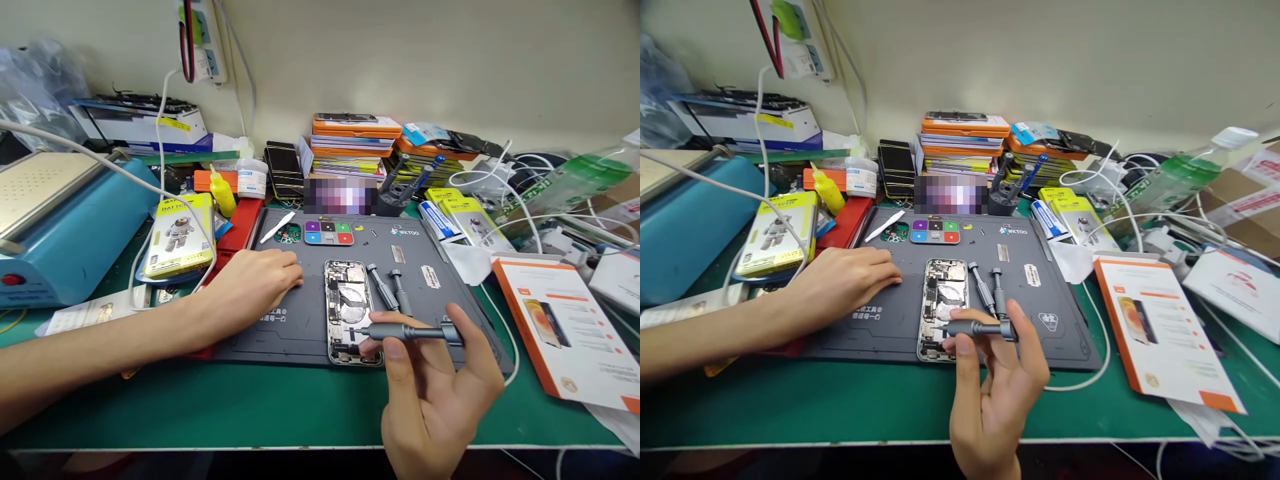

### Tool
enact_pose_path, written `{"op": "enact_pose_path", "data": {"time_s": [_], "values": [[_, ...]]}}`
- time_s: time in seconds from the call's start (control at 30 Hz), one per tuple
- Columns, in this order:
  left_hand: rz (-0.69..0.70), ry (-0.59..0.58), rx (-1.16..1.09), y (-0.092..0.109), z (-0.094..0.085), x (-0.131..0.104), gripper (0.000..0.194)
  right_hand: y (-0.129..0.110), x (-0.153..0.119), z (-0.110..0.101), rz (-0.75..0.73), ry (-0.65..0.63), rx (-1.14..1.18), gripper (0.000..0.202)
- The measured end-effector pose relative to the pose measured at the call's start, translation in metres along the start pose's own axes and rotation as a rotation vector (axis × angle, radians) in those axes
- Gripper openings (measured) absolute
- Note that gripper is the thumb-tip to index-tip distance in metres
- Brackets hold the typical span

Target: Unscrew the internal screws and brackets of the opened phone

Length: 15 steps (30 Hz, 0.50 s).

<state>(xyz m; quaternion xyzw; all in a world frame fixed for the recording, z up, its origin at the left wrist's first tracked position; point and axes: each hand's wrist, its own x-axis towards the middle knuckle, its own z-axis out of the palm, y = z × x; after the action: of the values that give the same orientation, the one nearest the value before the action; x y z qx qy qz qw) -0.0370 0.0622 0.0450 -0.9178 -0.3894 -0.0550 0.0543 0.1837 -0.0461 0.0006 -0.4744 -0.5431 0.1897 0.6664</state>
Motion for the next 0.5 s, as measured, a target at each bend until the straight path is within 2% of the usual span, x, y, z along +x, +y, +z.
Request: {"op": "enact_pose_path", "data": {"time_s": [0.33,0.4,0.5], "values": [[-0.019,-0.093,-0.185,-0.016,-0.003,0.006,0.019,-0.001,0.001,-0.002,0.014,0.016,-0.012,0.062],[-0.038,-0.049,-0.234,-0.014,-0.002,0.006,0.020,-0.001,0.002,-0.002,0.010,0.025,-0.007,0.062],[-0.007,0.056,-0.304,0.000,-0.004,0.001,0.023,-0.002,0.003,-0.002,0.016,0.057,0.002,0.061]]}}
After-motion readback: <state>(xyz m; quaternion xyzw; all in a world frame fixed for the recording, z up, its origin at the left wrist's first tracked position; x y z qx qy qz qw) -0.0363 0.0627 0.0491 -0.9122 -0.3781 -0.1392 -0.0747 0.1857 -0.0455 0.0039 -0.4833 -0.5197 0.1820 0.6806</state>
